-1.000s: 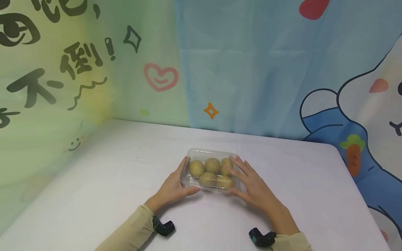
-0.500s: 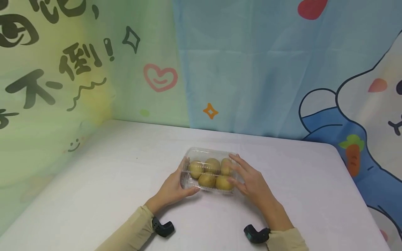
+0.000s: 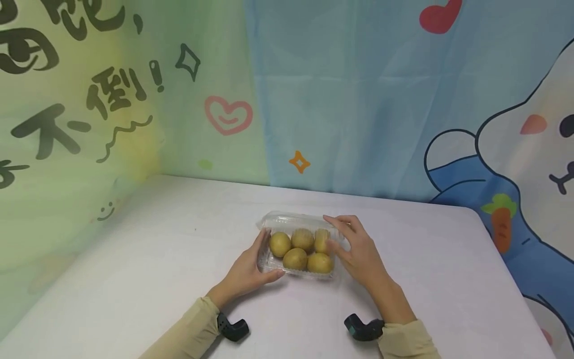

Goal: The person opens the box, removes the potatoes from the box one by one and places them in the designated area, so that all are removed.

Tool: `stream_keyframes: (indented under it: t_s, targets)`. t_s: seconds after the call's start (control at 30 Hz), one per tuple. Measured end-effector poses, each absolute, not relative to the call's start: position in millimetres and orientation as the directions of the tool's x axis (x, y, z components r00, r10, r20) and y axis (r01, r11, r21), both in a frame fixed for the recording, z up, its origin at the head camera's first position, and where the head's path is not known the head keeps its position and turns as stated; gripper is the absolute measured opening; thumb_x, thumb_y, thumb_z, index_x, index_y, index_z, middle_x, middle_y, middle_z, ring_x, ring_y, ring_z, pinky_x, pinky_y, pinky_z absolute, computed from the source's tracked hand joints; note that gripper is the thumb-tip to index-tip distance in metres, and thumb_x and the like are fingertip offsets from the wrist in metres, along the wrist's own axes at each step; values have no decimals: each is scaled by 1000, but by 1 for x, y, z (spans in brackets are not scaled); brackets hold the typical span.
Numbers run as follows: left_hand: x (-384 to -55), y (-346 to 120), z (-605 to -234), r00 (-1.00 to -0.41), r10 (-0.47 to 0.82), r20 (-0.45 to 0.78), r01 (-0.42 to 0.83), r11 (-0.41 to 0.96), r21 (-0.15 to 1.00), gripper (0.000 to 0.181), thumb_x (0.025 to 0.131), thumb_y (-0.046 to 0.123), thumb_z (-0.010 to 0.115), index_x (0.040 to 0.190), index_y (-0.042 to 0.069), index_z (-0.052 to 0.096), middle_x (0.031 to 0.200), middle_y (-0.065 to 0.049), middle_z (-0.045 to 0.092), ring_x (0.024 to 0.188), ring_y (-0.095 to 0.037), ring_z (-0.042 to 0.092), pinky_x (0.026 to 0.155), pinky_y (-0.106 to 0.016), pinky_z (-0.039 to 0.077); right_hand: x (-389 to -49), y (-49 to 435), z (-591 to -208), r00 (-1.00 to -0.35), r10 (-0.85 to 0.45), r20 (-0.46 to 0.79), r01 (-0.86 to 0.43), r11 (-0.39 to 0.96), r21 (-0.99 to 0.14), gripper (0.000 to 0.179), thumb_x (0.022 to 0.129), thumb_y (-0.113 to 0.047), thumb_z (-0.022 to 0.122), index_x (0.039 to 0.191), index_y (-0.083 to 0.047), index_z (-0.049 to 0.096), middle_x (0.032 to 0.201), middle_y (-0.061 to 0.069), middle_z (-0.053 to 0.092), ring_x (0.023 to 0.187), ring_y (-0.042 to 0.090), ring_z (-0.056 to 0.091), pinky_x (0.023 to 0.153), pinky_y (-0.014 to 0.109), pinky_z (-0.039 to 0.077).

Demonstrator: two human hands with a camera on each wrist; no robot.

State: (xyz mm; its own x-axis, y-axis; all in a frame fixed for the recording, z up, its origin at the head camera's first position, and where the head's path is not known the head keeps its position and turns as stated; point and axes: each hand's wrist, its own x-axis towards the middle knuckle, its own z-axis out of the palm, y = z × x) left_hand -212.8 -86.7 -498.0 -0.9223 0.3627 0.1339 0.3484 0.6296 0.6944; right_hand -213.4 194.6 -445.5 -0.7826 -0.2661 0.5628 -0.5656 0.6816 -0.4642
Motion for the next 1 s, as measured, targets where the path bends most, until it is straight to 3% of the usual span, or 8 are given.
stream_keyframes:
  t_s: [0.07, 0.2, 0.43, 0.5, 0.67, 0.73, 0.9, 1.0]
  targets:
    - [-212, -87, -498, -925, 360, 124, 340, 633, 695, 113, 74, 62, 70, 154, 10, 8, 156, -7, 26, 140, -25, 32, 113, -40, 33, -215, 194, -442, -791, -254, 557, -556, 679, -480, 47, 90, -17, 64, 136, -14, 54, 113, 8, 55, 99, 21, 54, 80, 42, 48]
    - [-212, -86, -498, -924, 361, 123, 340, 634, 695, 113, 74, 61, 70, 154, 11, 7, 156, -6, 24, 141, -24, 31, 114, -39, 31, -221, 194, -436, -817, -231, 528, -529, 664, -528, 45, 95, -17, 58, 139, -11, 49, 109, 12, 57, 96, 24, 56, 80, 48, 55]
    - [-213, -86, -497, -921, 364, 139, 355, 635, 686, 113, 75, 61, 69, 153, 8, 8, 157, -6, 24, 141, -23, 31, 114, -40, 32, -237, 194, -428, -886, -128, 445, -418, 634, -650, 38, 99, -21, 50, 135, -7, 52, 122, 19, 59, 98, 33, 59, 88, 56, 50]
    - [-213, -86, -498, -921, 363, 140, 355, 635, 686, 113, 75, 61, 69, 154, 8, 8, 157, -5, 23, 141, -23, 31, 114, -39, 32, -242, 195, -426, -895, -104, 433, -395, 633, -665, 37, 100, -25, 48, 133, -7, 54, 124, 19, 60, 98, 34, 62, 89, 53, 51]
    - [-213, -87, -501, -918, 366, 150, 363, 629, 688, 112, 75, 62, 68, 154, 9, 8, 157, -4, 22, 141, -22, 31, 113, -40, 32, -253, 196, -424, -911, -64, 408, -358, 615, -703, 38, 102, -30, 43, 130, -6, 55, 115, 16, 67, 99, 32, 66, 79, 14, 52]
    - [-214, -87, -503, -917, 368, 153, 367, 628, 686, 112, 75, 63, 67, 154, 9, 8, 157, -4, 22, 141, -22, 31, 113, -40, 33, -256, 196, -425, -915, -55, 399, -350, 599, -720, 40, 103, -31, 41, 131, -6, 55, 114, 16, 67, 100, 32, 67, 76, 7, 49]
    - [-214, -87, -503, -917, 368, 154, 368, 629, 685, 113, 75, 64, 67, 154, 10, 7, 157, -4, 23, 141, -23, 31, 113, -40, 33, -262, 196, -429, -930, -51, 364, -331, 545, -771, 47, 104, -32, 34, 139, -4, 46, 126, 19, 61, 112, 34, 62, 86, 27, 52]
    - [-214, -87, -502, -919, 367, 143, 360, 635, 683, 113, 75, 65, 66, 154, 11, 7, 157, -3, 24, 141, -23, 32, 113, -40, 33, -264, 197, -436, -938, -51, 342, -320, 500, -805, 48, 104, -31, 33, 142, -2, 41, 133, 19, 57, 118, 34, 58, 89, 24, 49]
